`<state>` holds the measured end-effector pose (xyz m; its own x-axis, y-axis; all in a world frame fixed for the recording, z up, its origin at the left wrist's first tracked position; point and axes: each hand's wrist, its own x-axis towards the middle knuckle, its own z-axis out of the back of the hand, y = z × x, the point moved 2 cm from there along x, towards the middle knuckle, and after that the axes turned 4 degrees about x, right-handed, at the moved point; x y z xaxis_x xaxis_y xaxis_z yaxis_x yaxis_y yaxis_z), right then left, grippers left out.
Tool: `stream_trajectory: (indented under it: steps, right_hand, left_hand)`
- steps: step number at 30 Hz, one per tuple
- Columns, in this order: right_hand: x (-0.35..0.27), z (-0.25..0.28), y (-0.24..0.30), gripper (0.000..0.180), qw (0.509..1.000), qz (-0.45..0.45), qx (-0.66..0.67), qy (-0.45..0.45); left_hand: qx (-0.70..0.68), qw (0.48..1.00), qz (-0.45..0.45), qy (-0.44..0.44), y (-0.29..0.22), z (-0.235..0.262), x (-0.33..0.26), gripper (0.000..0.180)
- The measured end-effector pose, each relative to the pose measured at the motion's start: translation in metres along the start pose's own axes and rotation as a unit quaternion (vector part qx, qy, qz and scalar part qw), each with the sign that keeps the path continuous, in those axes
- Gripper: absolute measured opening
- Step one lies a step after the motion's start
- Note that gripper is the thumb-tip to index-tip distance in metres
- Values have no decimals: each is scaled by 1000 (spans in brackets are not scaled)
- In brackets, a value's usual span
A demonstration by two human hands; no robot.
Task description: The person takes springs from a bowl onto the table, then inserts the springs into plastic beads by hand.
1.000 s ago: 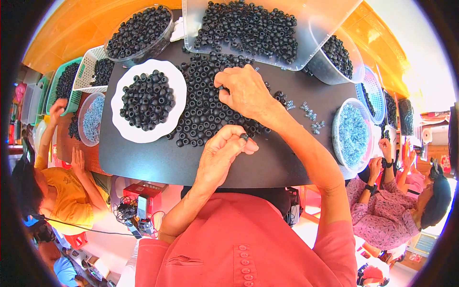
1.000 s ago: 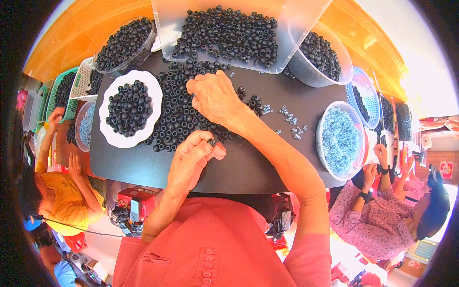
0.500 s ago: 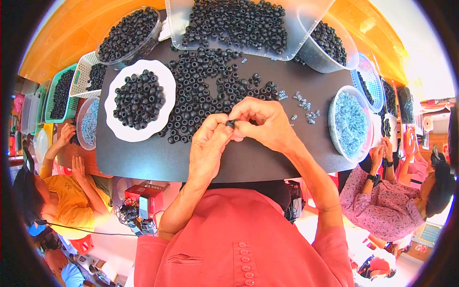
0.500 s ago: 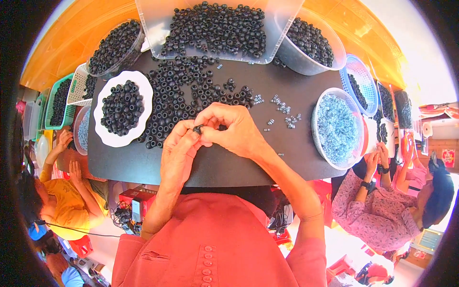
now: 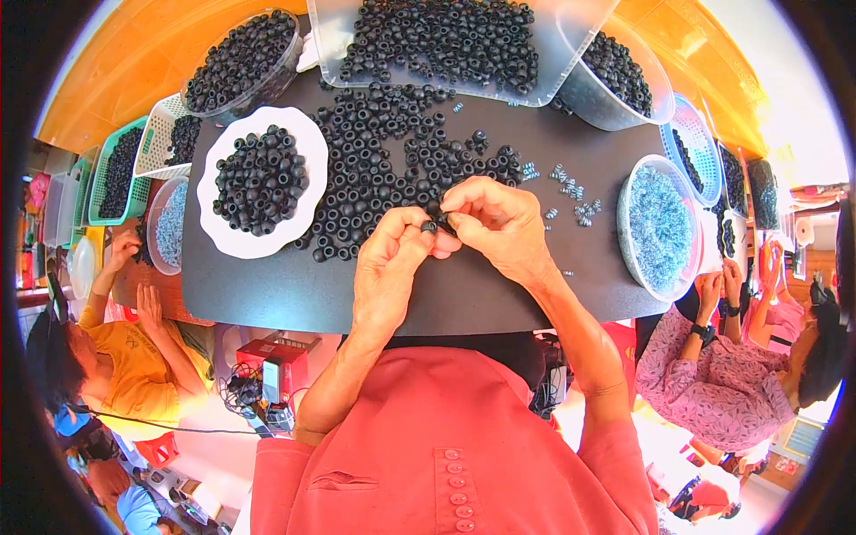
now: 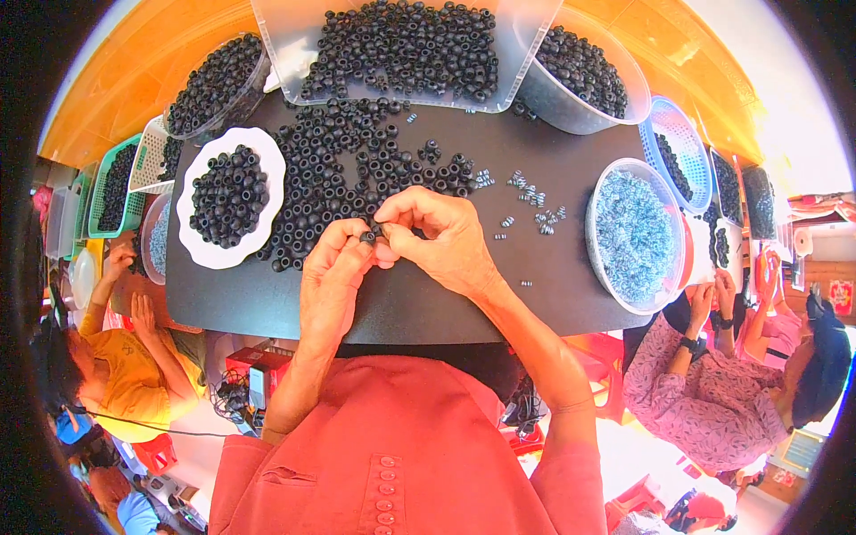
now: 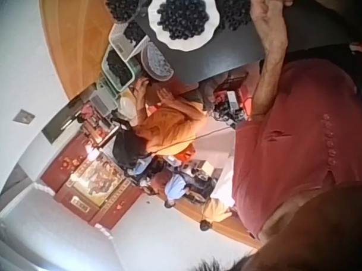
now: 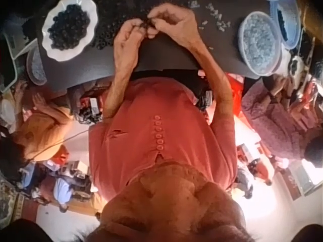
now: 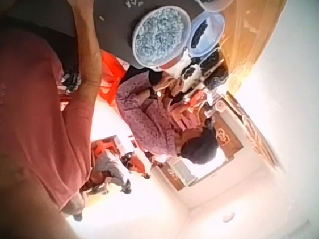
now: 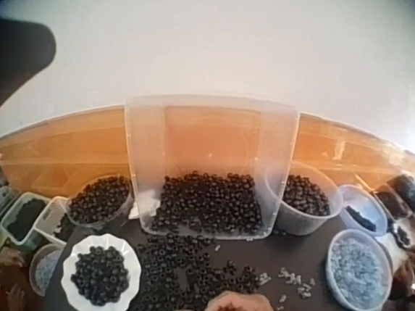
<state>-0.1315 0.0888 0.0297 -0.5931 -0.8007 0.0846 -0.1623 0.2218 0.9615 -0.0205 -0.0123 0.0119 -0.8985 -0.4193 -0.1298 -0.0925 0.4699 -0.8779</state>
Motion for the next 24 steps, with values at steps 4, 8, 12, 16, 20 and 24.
stream_trajectory:
  steps: [4, 8, 12, 16, 20, 24]
  right_hand:
    - [-1, 3, -4, 10, 999, 20, -25, 11]
    - [0, -2, -2, 8, 995, 50, -85, 5]
    - [1, -1, 2, 9, 979, 112, -171, 0]
    - [2, -2, 4, 11, 970, 142, -199, -7]
    - [0, -1, 1, 14, 989, 92, -116, -13]
    - [-1, -1, 3, 20, 972, 128, -198, 1]
  left_hand:
    - [9, 1000, -1, -5, 1, -1, 1, 12]
    - [17, 1000, -8, -6, 3, 0, 1, 12]
    - [42, 999, -6, 9, 3, -2, 1, 12]
    - [97, 995, 15, 25, -5, -7, 1, 14]
    - [107, 994, 6, 20, -4, -7, 1, 16]
    - [164, 986, -42, 9, -6, -7, -2, 17]
